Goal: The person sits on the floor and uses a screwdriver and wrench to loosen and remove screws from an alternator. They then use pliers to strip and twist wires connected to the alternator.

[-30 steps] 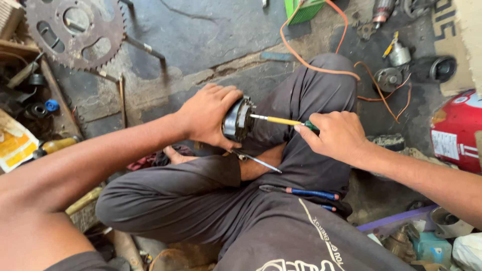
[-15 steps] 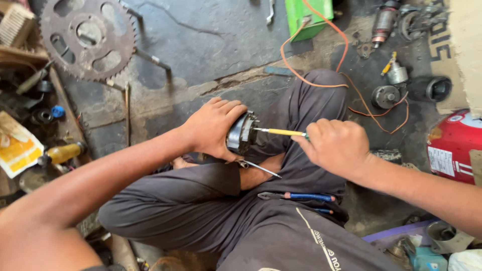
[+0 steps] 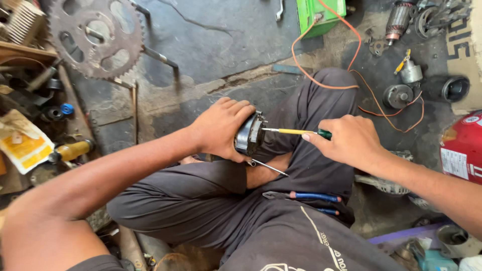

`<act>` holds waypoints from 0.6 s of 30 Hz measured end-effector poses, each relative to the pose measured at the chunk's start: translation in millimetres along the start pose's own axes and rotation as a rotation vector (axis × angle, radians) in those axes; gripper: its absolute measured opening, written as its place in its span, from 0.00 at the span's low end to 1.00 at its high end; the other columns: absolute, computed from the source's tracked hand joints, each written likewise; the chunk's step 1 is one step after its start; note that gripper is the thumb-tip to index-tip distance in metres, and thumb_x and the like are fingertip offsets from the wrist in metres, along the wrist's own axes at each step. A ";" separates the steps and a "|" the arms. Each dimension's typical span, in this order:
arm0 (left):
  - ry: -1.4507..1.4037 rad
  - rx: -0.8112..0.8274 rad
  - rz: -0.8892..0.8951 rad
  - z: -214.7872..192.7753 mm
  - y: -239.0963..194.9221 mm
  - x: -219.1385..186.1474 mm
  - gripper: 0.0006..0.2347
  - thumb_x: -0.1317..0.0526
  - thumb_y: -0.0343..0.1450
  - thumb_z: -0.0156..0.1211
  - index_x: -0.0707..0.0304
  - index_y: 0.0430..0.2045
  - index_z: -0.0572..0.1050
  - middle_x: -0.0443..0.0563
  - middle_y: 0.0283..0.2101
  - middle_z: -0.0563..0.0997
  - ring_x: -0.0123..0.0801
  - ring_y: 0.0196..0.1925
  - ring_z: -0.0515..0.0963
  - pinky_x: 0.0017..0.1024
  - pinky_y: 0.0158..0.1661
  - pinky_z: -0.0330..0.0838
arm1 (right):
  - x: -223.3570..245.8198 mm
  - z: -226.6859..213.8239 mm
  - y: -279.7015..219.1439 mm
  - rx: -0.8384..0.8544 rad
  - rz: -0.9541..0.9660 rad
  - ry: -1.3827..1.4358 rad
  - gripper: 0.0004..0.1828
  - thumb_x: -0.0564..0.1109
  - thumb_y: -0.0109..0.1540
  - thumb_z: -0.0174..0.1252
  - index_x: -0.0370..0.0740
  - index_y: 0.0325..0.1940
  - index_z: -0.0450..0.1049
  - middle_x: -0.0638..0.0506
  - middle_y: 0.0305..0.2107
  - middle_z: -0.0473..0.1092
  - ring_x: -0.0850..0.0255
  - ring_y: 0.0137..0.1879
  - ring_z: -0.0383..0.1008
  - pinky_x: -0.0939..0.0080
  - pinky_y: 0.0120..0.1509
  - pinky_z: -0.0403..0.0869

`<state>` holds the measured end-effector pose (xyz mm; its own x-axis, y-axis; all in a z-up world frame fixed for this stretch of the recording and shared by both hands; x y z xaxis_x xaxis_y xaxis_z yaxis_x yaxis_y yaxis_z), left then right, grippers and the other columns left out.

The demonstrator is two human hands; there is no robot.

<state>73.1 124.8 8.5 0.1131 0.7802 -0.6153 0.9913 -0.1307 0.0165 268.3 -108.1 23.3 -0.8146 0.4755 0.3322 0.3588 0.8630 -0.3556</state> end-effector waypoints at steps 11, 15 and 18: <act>0.030 -0.220 -0.070 16.4 -20.8 -6.9 0.45 0.40 0.49 0.78 0.71 0.55 0.69 0.66 0.57 0.75 0.58 0.58 0.75 0.46 0.60 0.64 | -27.2 67.4 -63.2 0.249 -0.062 0.370 0.21 0.60 0.57 0.63 0.38 0.27 0.78 0.43 0.20 0.70 0.48 0.27 0.71 0.48 0.32 0.71; -0.007 -0.432 -0.145 17.0 -35.7 -16.5 0.43 0.42 0.52 0.81 0.69 0.57 0.69 0.64 0.58 0.76 0.56 0.61 0.75 0.46 0.62 0.65 | -9.6 57.4 -94.6 0.038 -0.279 0.329 0.16 0.57 0.55 0.66 0.42 0.35 0.82 0.48 0.28 0.73 0.49 0.39 0.72 0.52 0.43 0.72; -0.018 -0.633 -0.278 25.1 -54.5 -32.8 0.43 0.46 0.51 0.84 0.71 0.57 0.70 0.64 0.57 0.77 0.53 0.60 0.76 0.42 0.62 0.68 | 1.1 45.2 -96.7 -0.261 -0.203 0.188 0.22 0.56 0.52 0.66 0.41 0.44 0.79 0.44 0.37 0.72 0.45 0.46 0.70 0.50 0.51 0.69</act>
<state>13.7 91.0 8.0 -0.1465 0.7224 -0.6758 0.8327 0.4589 0.3100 212.2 -198.7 18.6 -0.7916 0.2925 0.5364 0.3224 0.9458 -0.0399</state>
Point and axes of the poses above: each hand's wrist, its own y-axis towards the middle knuckle, its own z-axis out of the palm, x = y × z, the point moved 2 cm from there along y, towards the middle knuckle
